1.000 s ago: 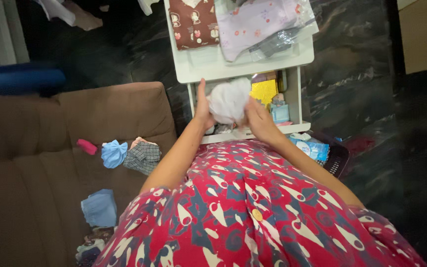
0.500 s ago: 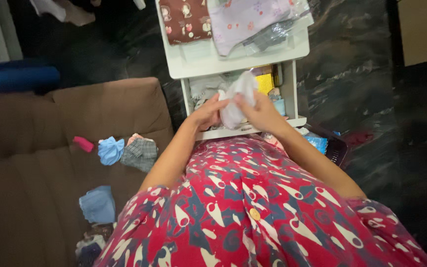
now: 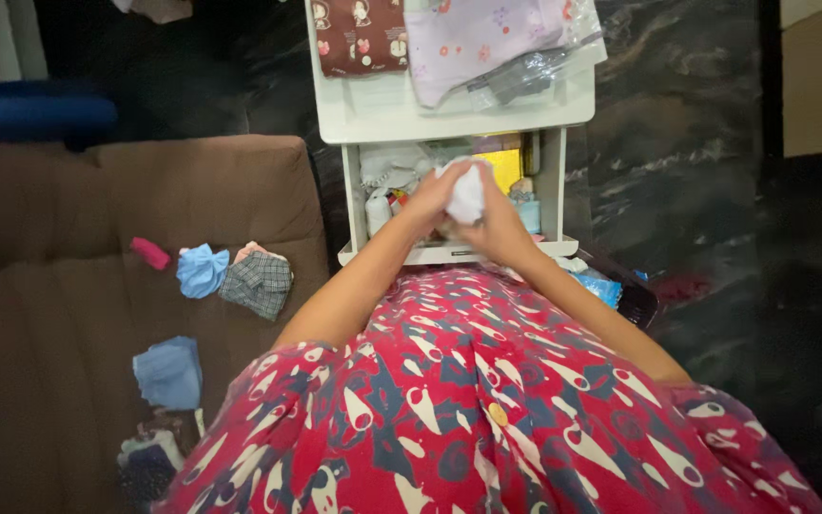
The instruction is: The person folds various small clothing items, including a brown patterned top, pink underwear, and striped shorts, then places them into a white drawer. The person also handles a white bra and a plastic-wrapped item, organizing them within the drawer.
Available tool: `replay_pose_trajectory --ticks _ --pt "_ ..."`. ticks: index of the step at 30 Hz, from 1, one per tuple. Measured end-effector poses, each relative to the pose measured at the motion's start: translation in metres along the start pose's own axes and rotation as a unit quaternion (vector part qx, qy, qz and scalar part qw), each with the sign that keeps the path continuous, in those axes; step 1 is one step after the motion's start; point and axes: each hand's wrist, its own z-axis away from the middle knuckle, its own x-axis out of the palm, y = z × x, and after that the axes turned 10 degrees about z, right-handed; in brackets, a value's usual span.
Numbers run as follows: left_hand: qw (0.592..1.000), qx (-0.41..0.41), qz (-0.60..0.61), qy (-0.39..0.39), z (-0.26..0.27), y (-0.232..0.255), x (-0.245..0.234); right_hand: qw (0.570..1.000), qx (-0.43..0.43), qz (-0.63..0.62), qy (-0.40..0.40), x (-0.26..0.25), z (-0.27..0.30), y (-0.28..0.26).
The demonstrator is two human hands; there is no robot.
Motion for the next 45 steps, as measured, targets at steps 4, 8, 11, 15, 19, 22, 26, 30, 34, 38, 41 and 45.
replay_pose_trajectory --ticks 4,8,11,15,19,22,26,30,34,38,41,45 --pt "0.993 -0.011 -0.116 0.007 -0.026 0.009 -0.002 0.991 0.122 -0.013 0.051 0.013 -0.031 0.062" --pt "0.891 0.148 -0.421 0.076 -0.02 0.019 -0.026 0.953 0.235 -0.192 0.01 0.028 -0.048 0.13" --pt "0.779 0.155 -0.59 0.146 0.005 0.022 -0.05 0.898 0.361 -0.249 0.027 0.03 -0.071 0.172" --pt "0.699 0.255 -0.654 0.137 0.023 0.03 -0.073 0.88 0.272 -0.378 0.089 0.033 -0.118 0.196" --pt "0.659 0.264 -0.701 0.07 -0.003 0.051 -0.081 0.884 0.342 -0.318 -0.017 0.025 -0.14 0.194" --pt "0.66 0.071 -0.743 0.087 -0.029 0.063 -0.084 0.875 0.406 -0.262 -0.04 0.025 -0.137 0.186" --pt "0.666 -0.007 -0.74 0.094 -0.05 0.064 -0.093 0.803 0.404 -0.437 0.01 0.02 -0.123 0.176" --pt "0.649 -0.011 -0.753 0.111 -0.056 0.058 -0.094 0.78 0.342 -0.517 0.083 0.015 -0.094 0.159" --pt "0.666 -0.003 -0.742 0.082 -0.03 0.055 -0.08 0.785 0.326 -0.523 0.063 0.004 -0.059 0.125" --pt "0.689 0.115 -0.709 0.097 0.016 0.051 -0.056 0.807 0.333 -0.487 0.003 -0.018 -0.037 0.081" --pt "0.755 0.17 -0.632 0.027 0.047 0.063 -0.043 0.831 0.3 -0.468 -0.014 -0.035 -0.051 0.05" --pt "0.89 0.188 -0.405 0.089 0.055 0.091 -0.027 0.862 0.247 -0.443 -0.006 -0.04 -0.104 0.013"
